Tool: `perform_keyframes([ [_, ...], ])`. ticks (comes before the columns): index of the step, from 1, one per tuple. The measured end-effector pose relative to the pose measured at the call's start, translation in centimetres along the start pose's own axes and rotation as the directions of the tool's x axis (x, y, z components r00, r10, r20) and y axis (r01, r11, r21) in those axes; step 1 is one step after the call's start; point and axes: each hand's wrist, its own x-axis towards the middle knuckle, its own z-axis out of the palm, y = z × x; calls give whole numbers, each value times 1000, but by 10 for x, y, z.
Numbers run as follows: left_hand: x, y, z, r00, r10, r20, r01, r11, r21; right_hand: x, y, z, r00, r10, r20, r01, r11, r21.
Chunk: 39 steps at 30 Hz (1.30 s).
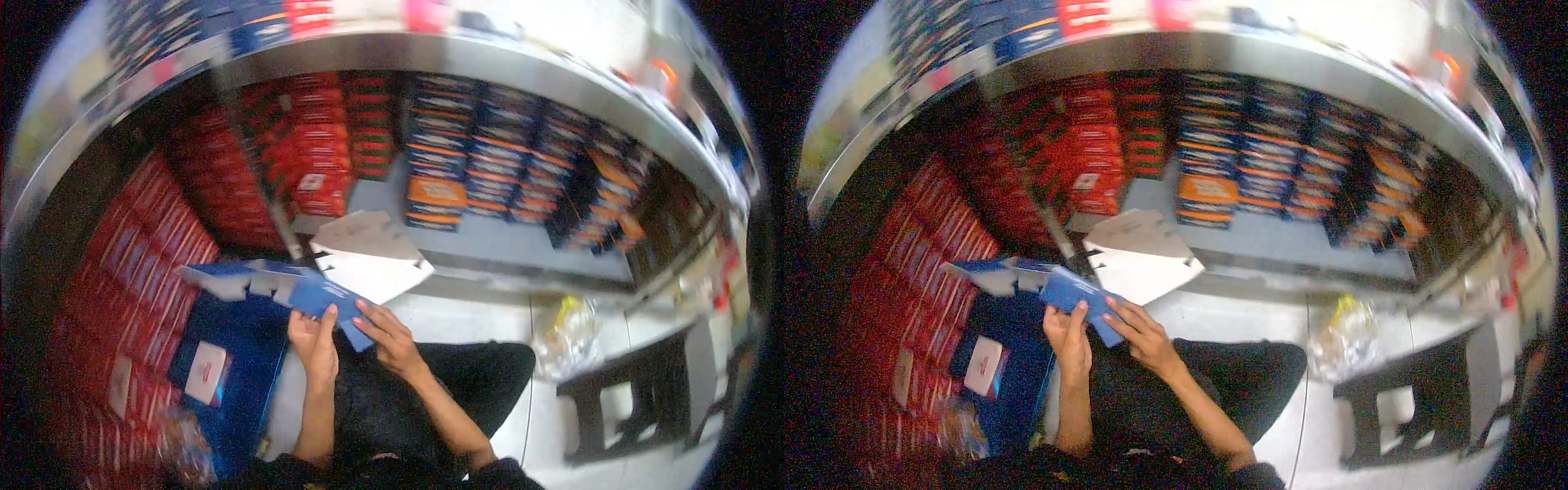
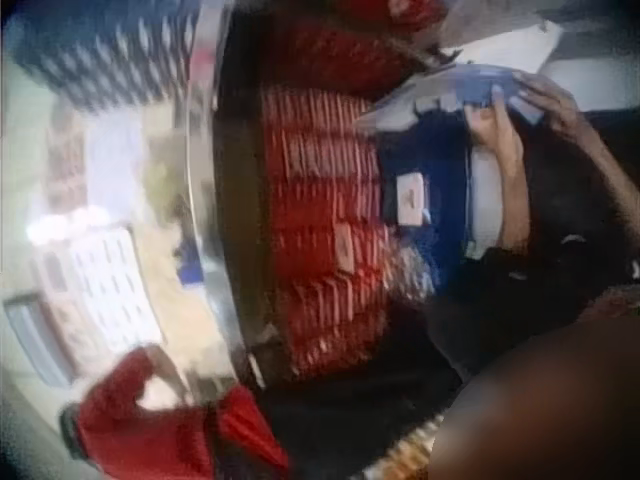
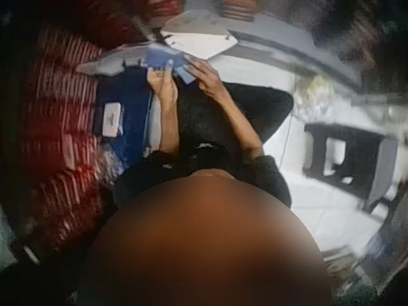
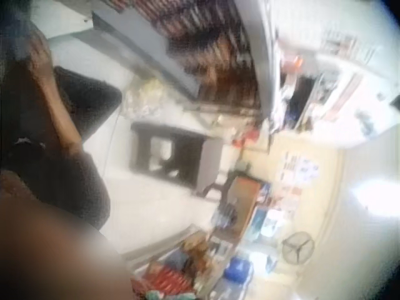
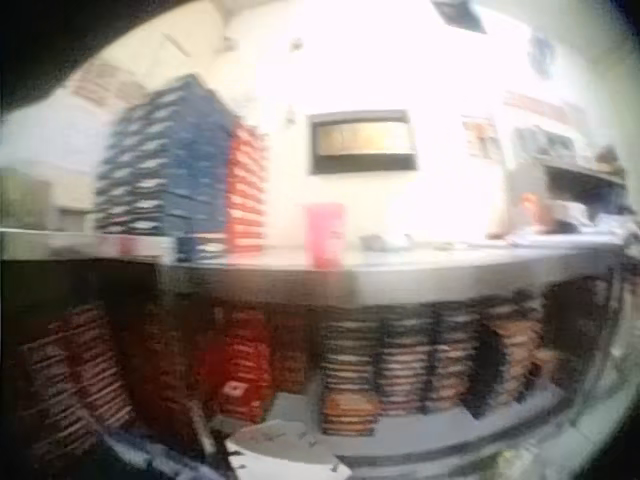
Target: The person assembles cardboard food boxes by folding and tucking the flaps, then places the completed boxes on a metal shelf before picking up a plastic cup and walking across the kitchen.
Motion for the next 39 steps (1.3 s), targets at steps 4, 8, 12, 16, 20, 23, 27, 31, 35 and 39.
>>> perform_keyframes([
  [4, 7, 16, -17, 998, -47, -40, 53, 985, 164, -13, 1, 12, 1000, -29, -1, 29, 999, -46],
  [8, -24, 0, -13, 989, -145, -40, 147, 987, 60, -2, -27, 36, 984, 141, -110, -154, 980, -124],
  [12, -12, -20, -34, 971, -214, -106, 191, 962, -197, -22, -24, 24, 992, 124, 32, -120, 988, -102],
  [16, -47, -17, 10, 953, -298, -60, 284, 944, -170, -18, -28, 21, 962, 257, -92, -271, 934, -231],
  [20, -26, -14, -21, 953, -303, 24, 301, 952, 52, -27, -31, 7, 959, 281, 31, -273, 949, -160],
  [23, -33, -25, -15, 953, -302, -6, 303, 953, 17, -26, -39, 4, 970, 236, 55, -213, 939, -269],
  [27, -48, -37, -2, 923, -369, 104, 380, 918, -111, -32, -31, 8, 944, 327, -50, -325, 886, -332],
  [31, -41, -38, -21, 907, -353, 228, 390, 910, -142, -34, -38, 11, 945, 328, -15, -318, 901, -296],
  [35, -19, -15, -35, 972, -40, 232, 59, 996, -73, -21, -32, -23, 986, 160, -53, -169, 924, -344],
  [39, 1, -7, -50, 974, -92, 209, 58, 985, 164, -26, -18, -43, 991, 116, -72, -136, 884, -447],
])
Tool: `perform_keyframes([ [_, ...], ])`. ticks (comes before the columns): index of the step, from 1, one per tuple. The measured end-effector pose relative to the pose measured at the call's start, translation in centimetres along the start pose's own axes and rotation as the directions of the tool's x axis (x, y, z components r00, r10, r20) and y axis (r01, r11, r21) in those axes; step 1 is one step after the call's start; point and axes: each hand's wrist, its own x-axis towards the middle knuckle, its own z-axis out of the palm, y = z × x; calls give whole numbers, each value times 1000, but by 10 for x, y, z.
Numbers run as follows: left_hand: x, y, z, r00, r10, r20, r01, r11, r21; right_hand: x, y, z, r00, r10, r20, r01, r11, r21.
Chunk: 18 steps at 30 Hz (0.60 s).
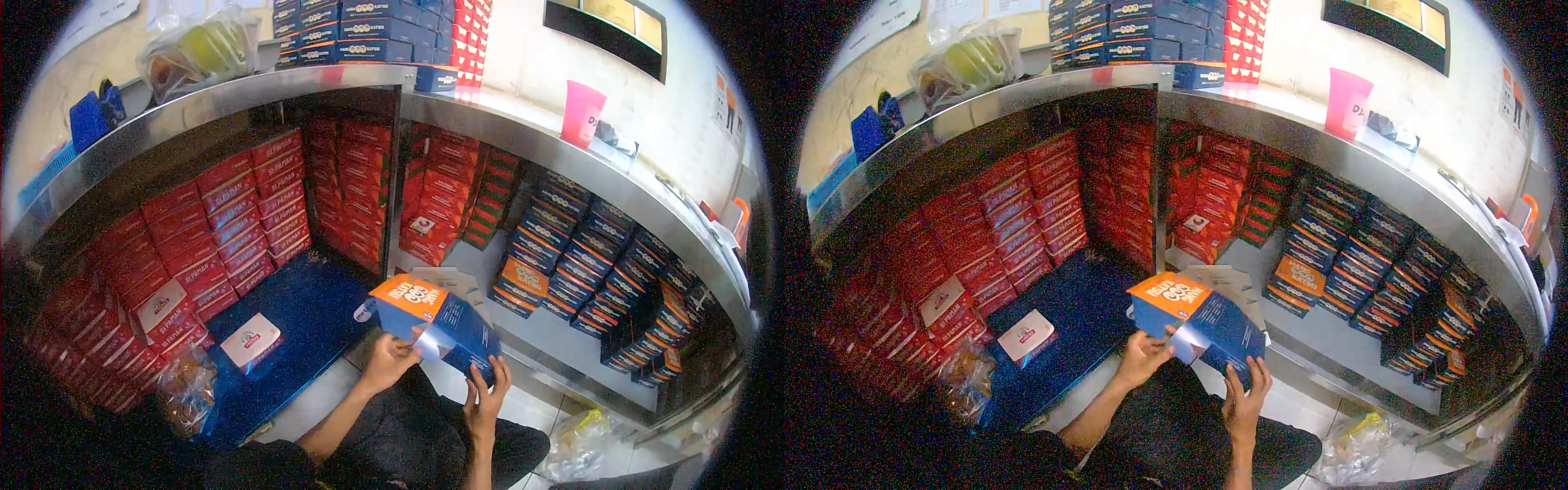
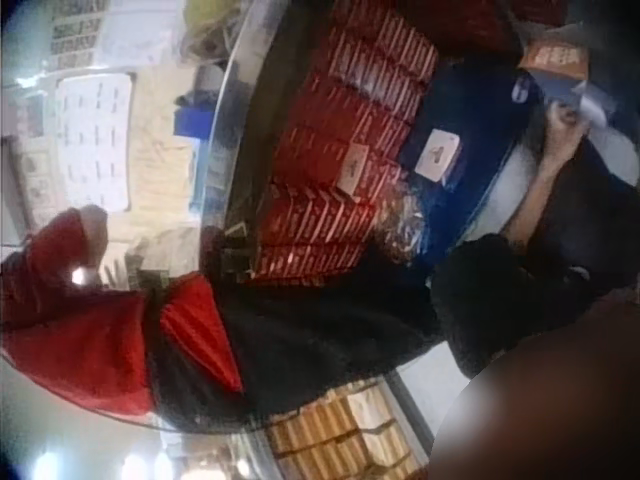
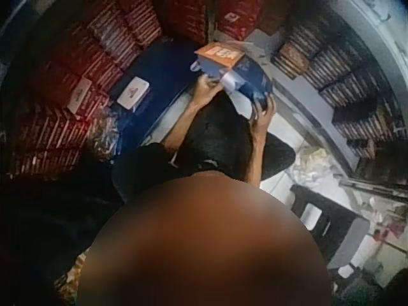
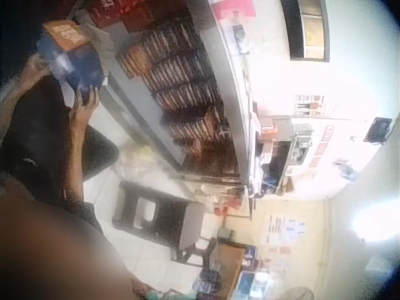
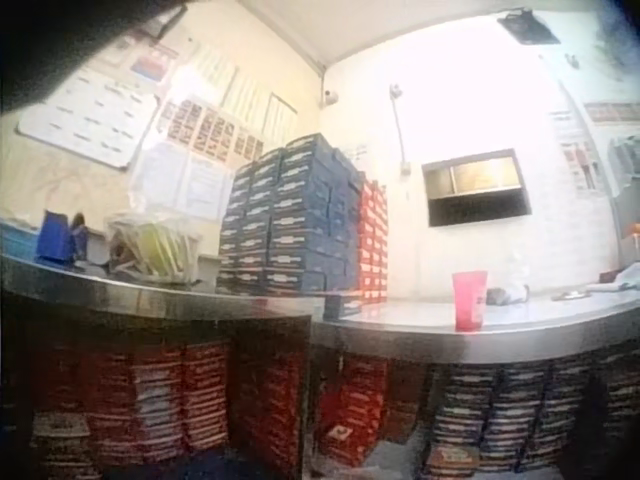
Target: The person assembles cardboard food boxes by folding and tucking the flaps, then places the completed boxes on a metal shelf before picking up a plastic cup and walking across the kitchen.
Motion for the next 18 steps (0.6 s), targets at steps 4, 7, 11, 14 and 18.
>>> perform_keyframes([
  [4, 6, 15, 22, 996, -6, -91, 43, 913, 405, -2, 2, -8, 999, -4, -34, 4, 1000, 6],
  [7, -6, -51, 29, 997, 47, -67, -18, 927, 376, -11, -1, 6, 988, 3, -152, -5, 1000, -17],
  [11, -32, -76, 68, 943, -187, -276, 188, 982, -23, -31, -9, 28, 956, 243, -167, -216, 963, 163],
  [14, -24, -69, 86, 963, -222, -152, 195, 965, -173, -28, 10, 20, 945, 249, -212, -220, 964, 153],
  [18, -7, -80, 67, 972, -181, -152, 132, 948, -288, -21, 11, 13, 983, 174, -65, -160, 972, 174],
])
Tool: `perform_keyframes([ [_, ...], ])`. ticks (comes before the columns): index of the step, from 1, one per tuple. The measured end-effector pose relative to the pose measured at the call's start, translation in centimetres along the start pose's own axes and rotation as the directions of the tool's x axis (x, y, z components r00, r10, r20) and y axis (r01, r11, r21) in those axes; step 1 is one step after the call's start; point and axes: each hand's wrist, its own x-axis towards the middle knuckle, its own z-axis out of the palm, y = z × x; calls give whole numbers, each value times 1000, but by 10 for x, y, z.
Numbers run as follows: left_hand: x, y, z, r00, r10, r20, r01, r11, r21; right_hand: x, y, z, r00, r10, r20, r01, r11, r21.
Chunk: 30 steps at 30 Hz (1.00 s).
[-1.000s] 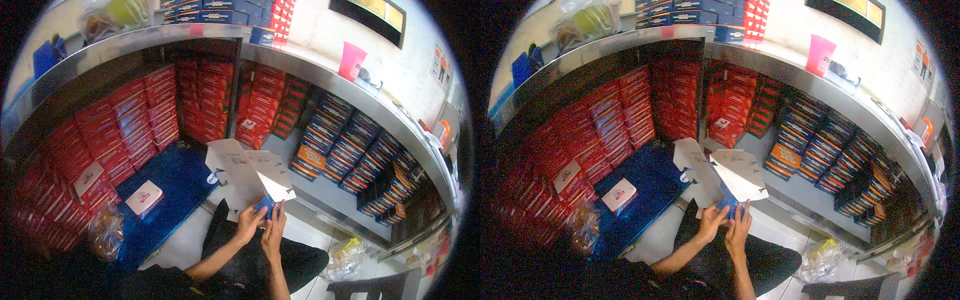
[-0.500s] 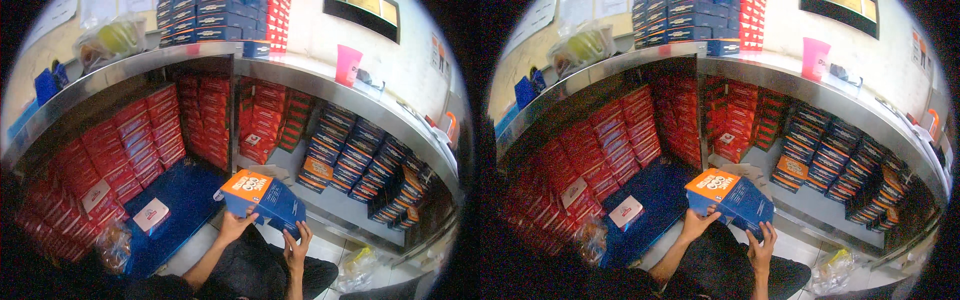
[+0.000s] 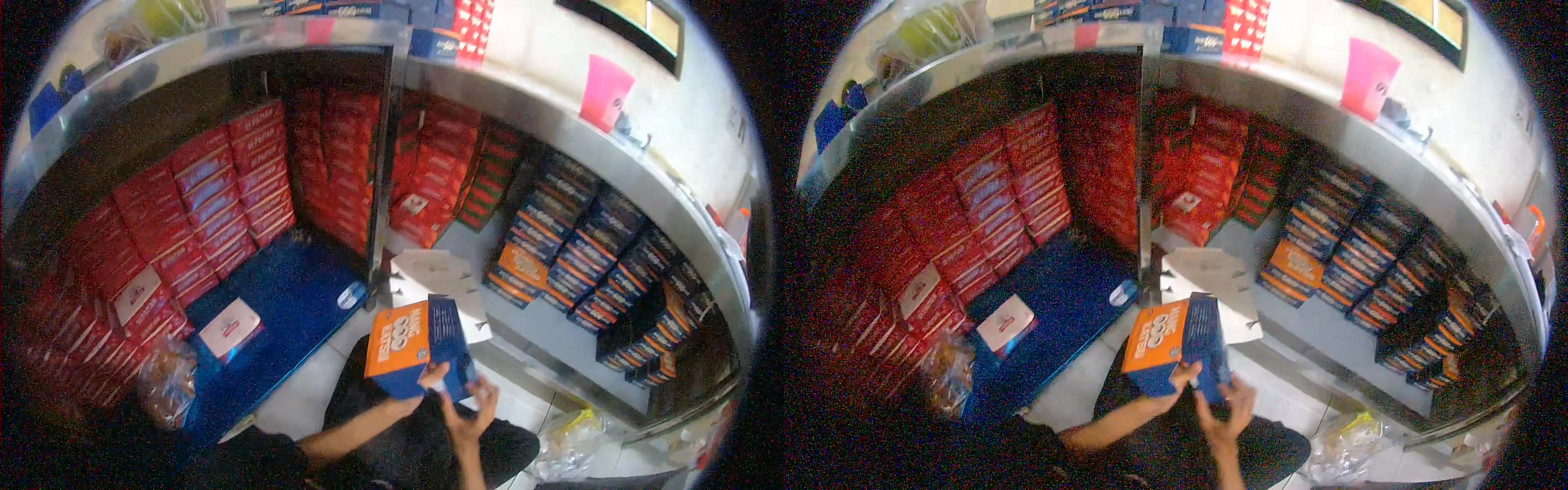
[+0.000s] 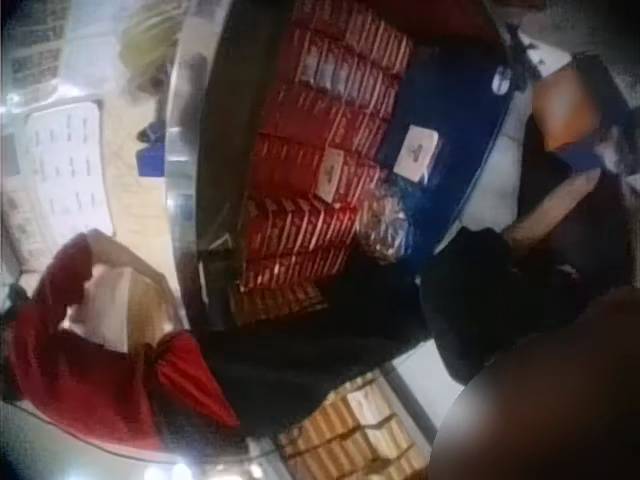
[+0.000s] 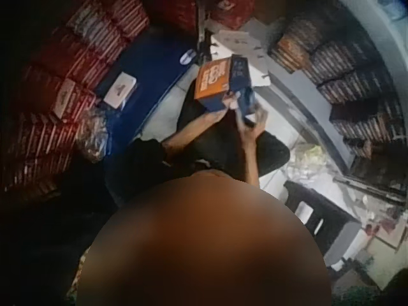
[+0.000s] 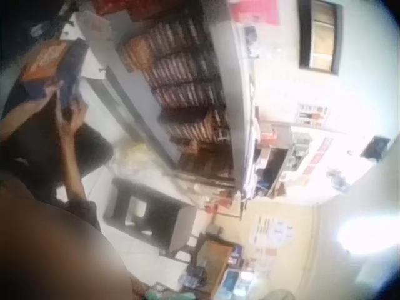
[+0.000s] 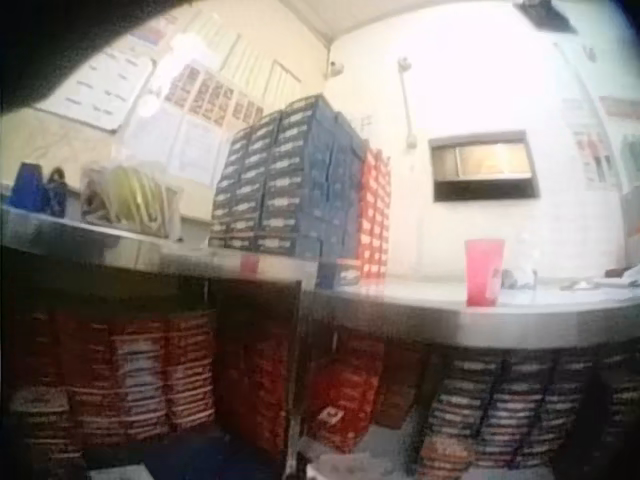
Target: The person assembles cardboard food boxes by folding and tucking the flaps, then places the completed boxes on a metal shelf before picking up a plastic cup and walking across the kitchen.
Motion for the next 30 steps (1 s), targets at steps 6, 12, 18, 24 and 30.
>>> perform_keyframes([
  [6, -3, -24, -46, 996, -8, 92, -28, 927, 374, 17, -10, 11, 988, 53, 148, -69, 993, 101],
  [12, -2, 31, -104, 539, -270, 798, -566, 587, 580, 43, 29, -42, 979, 204, 21, -205, 971, 125],
  [18, -8, 3, -92, 709, 166, 685, -573, 703, 422, 52, 27, -37, 874, 472, 118, -417, 603, 680],
  [24, -9, 6, -58, 981, -150, 122, 107, 947, 301, 4, 8, 27, 896, -174, 408, 111, 979, 172],
  [30, -14, 22, -36, 1000, -9, -19, 10, 995, 102, 14, 10, 39, 942, -281, 182, 234, 942, 241],
])
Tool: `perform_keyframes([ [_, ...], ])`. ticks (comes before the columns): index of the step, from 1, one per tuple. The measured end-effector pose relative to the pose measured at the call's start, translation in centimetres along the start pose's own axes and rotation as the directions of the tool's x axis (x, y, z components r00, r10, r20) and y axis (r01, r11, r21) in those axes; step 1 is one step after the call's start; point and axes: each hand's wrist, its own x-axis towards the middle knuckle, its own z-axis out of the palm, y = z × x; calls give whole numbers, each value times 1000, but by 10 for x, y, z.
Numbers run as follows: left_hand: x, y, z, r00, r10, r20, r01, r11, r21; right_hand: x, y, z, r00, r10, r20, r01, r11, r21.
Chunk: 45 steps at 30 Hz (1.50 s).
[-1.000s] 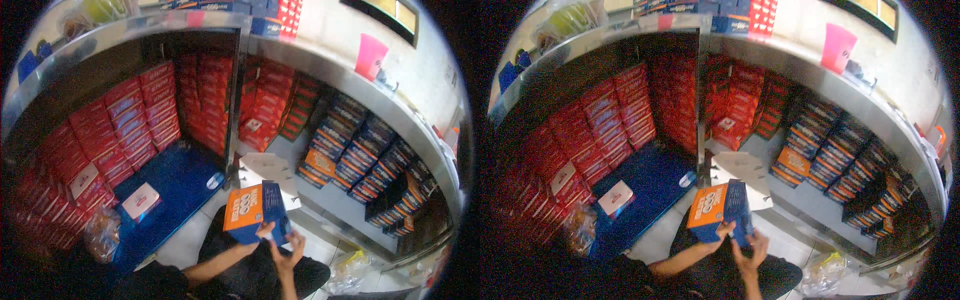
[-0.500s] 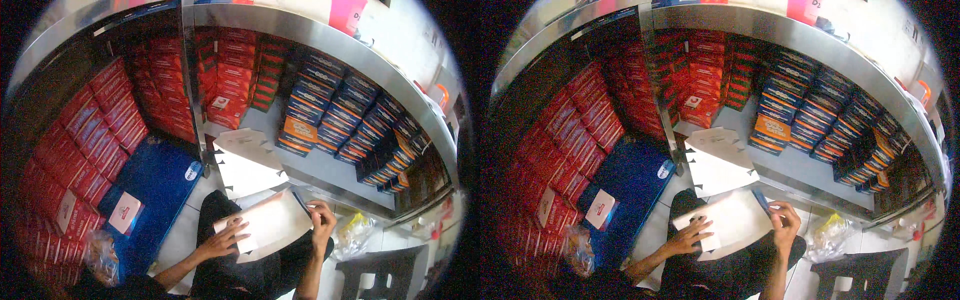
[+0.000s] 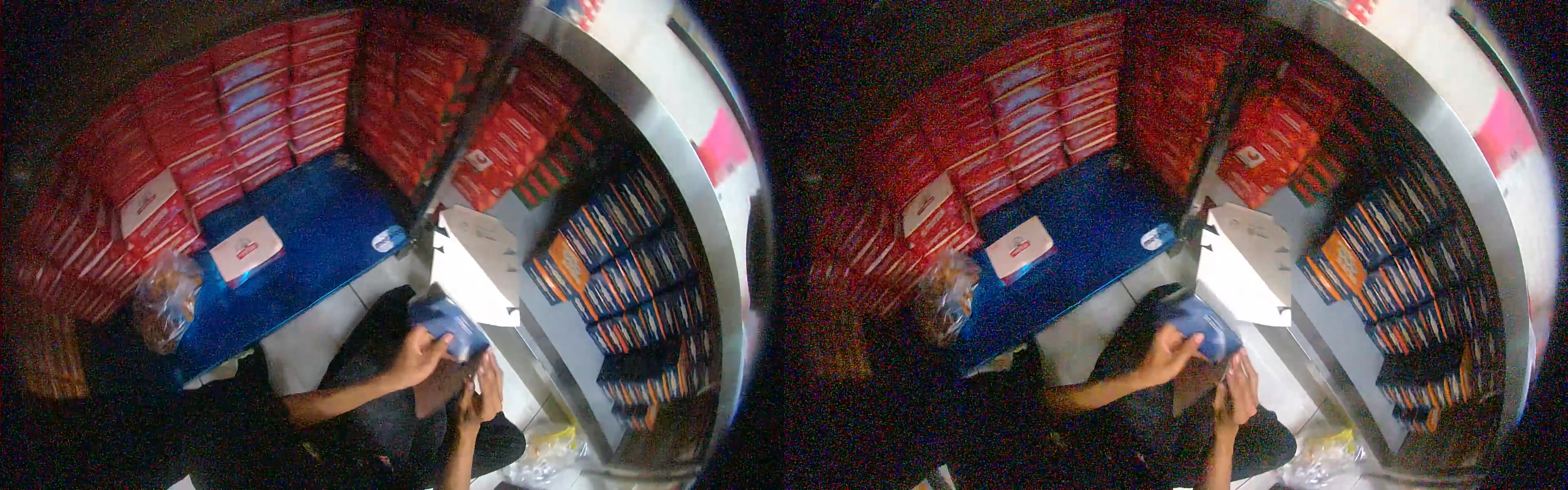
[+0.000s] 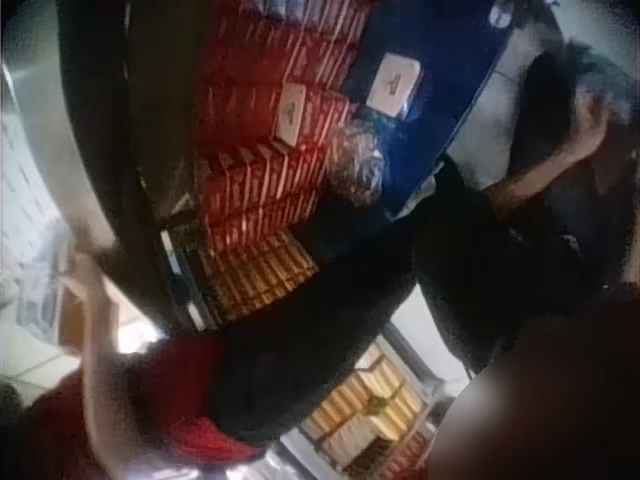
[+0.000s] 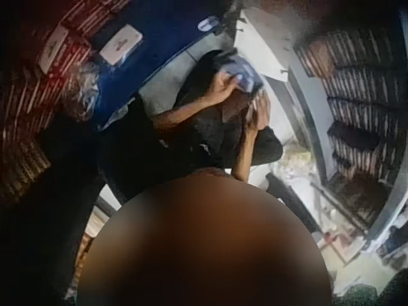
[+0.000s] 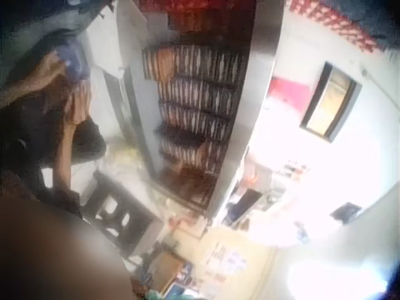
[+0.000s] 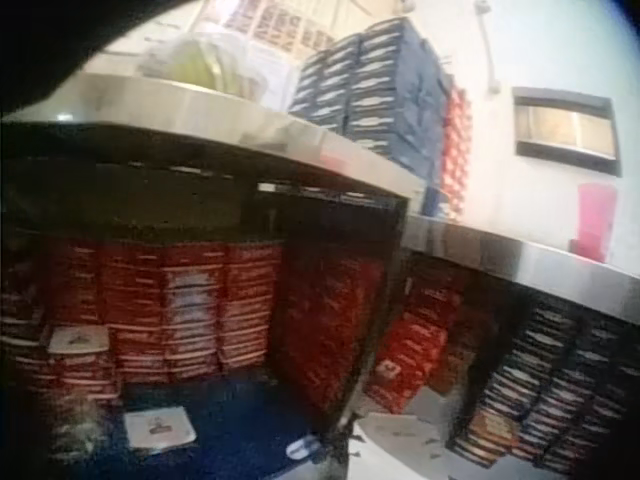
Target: The person assembles cardboard food boxes by folding and tucking the flaps, then places the completed boxes on a metal shelf before picking up a plastic cup and walking across the kitchen.
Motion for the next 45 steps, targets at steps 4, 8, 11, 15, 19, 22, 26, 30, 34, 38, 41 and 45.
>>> perform_keyframes([
  [4, -7, 0, 0, 955, 289, 67, -290, 866, 407, 12, -6, 1, 999, -28, 26, 33, 972, -232],
  [8, 4, 69, 4, 990, 21, 137, -59, 957, 286, 14, -28, -17, 975, -49, 218, 94, 976, -197],
  [11, -16, 49, 12, 912, 299, 279, -406, 747, 526, 17, -21, -7, 994, -8, -105, -4, 993, -117],
  [15, -25, 50, 27, 922, 286, 261, -386, 731, 563, 21, -14, -9, 949, -97, -300, 99, 995, -6],
  [19, 1, 71, 36, 992, 48, 117, -78, 959, 272, 13, -36, -31, 997, 56, 47, -48, 987, -156],
  [22, -25, 8, 34, 959, 166, 231, -215, 954, 210, 14, -30, -30, 982, 13, -188, -58, 970, -236],
  [26, -22, 21, 41, 849, 23, 528, 64, 987, -146, 15, -18, -35, 960, 68, -273, -48, 996, 79],
  [30, 0, 72, 63, 870, -97, 483, 167, 981, -104, 9, -10, -58, 989, 60, -132, -77, 988, -130],
  [34, 13, 48, 55, 912, 15, 410, -73, 989, 127, 19, -17, -62, 961, 263, -80, -274, 943, -188],
  [38, 18, 21, 42, 935, 238, 263, -336, 834, 438, 10, -12, -57, 903, 394, -172, -424, 882, -205],
  [41, 9, -5, 66, 999, 46, 7, -46, 999, 24, 14, -18, -43, 898, 350, -267, -413, 878, -240],
  [45, 4, -5, 64, 989, 63, 131, -51, 994, -96, 8, -15, -28, 850, 462, -251, -491, 869, -62],
])
